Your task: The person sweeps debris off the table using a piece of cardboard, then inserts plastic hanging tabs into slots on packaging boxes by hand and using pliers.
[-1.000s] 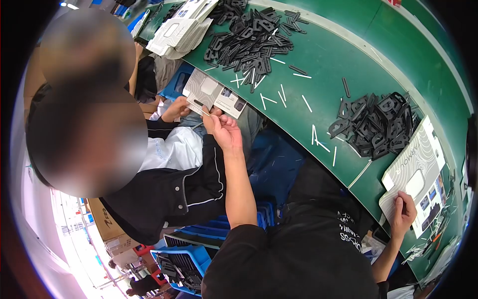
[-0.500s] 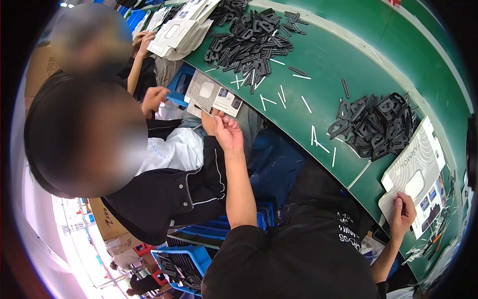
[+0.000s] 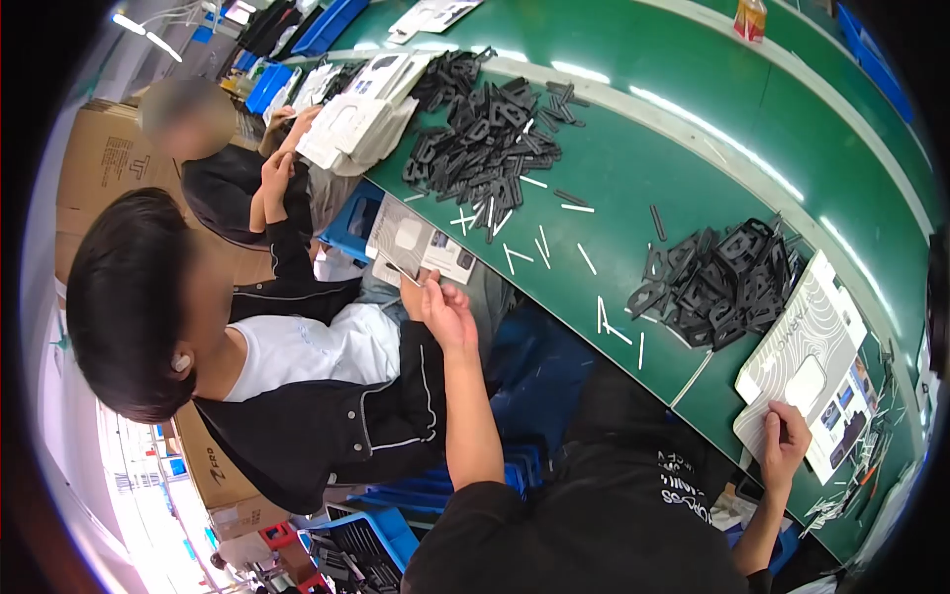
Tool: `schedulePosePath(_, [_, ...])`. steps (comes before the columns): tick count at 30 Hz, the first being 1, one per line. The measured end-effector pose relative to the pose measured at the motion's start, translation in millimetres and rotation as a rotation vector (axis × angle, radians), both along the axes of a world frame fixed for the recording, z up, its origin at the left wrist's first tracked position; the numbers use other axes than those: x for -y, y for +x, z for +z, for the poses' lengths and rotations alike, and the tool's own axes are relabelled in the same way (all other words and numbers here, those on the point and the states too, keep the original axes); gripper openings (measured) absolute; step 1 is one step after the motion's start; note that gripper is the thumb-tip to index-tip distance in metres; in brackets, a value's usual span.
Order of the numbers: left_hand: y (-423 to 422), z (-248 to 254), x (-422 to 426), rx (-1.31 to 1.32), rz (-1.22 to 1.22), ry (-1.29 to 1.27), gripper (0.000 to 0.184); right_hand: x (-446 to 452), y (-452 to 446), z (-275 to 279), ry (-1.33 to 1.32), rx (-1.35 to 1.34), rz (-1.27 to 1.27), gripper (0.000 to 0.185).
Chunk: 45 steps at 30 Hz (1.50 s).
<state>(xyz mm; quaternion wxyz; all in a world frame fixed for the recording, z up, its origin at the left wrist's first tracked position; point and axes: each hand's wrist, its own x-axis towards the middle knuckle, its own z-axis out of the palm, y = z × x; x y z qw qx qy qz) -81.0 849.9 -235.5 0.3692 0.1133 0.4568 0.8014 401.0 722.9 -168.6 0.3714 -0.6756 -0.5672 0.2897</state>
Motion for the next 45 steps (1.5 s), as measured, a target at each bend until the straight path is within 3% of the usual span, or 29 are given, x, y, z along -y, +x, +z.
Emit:
schedulePosePath(3, [1,6,3,-0.271,-0.08,-0.131,0.024,0,-3,-3,-0.01,-0.002,-0.007,0.014])
schedulePosePath(9, [15,23,-5,-0.306,-0.127,-0.148,0.025,-2,-2,1,-0.051,-0.02,0.0,0.013])
schedulePosePath(13, [33,36,-8,-0.504,-0.215,-0.282,0.021,-3,-6,-5,0.118,0.049,0.011,0.012])
schedulePosePath(16, [54,43,-12,-0.667,-0.409,-0.282,0.021,-5,-11,3,0.148,0.052,0.036,0.013])
schedulePosePath(18, [81,57,-21,-1.01,-0.521,-0.389,0.02,-3,-8,4,0.066,-0.014,0.034,0.011])
schedulePosePath(20, [106,69,-38,-1.162,-0.653,-0.481,0.019,-5,-7,9,0.142,-0.006,0.084,0.011])
schedulePosePath(23, [125,63,-70,-1.124,-0.763,-0.438,0.022,4,-2,11,0.162,0.022,0.131,0.016])
schedulePosePath(28, [139,61,-109,-1.201,-0.798,-0.437,0.027,13,7,13,0.335,0.275,0.173,0.025])
schedulePosePath(33, [133,52,-127,-1.299,-0.767,-0.499,0.026,28,10,11,0.28,0.519,0.16,0.05])
schedulePosePath(35, [142,67,-128,-1.235,-0.747,-0.639,0.031,30,16,10,0.259,0.596,0.15,0.062])
schedulePosePath(37, [130,55,-130,-1.52,-0.651,-0.545,0.038,32,23,11,0.208,0.627,0.181,0.062])
schedulePosePath(38, [116,35,-131,-1.983,-0.287,-0.315,0.039,34,26,11,0.198,0.639,0.204,0.06])
schedulePosePath(40, [149,80,-85,-1.649,-0.458,-0.442,0.037,43,29,13,0.156,0.637,0.17,0.059])
schedulePosePath(41, [164,84,-66,-1.594,-0.426,-0.383,0.031,40,32,13,0.166,0.634,0.178,0.057])
schedulePosePath(45, [195,54,0,-1.631,-0.503,-0.103,0.018,32,33,9,0.2,0.603,0.237,0.053])
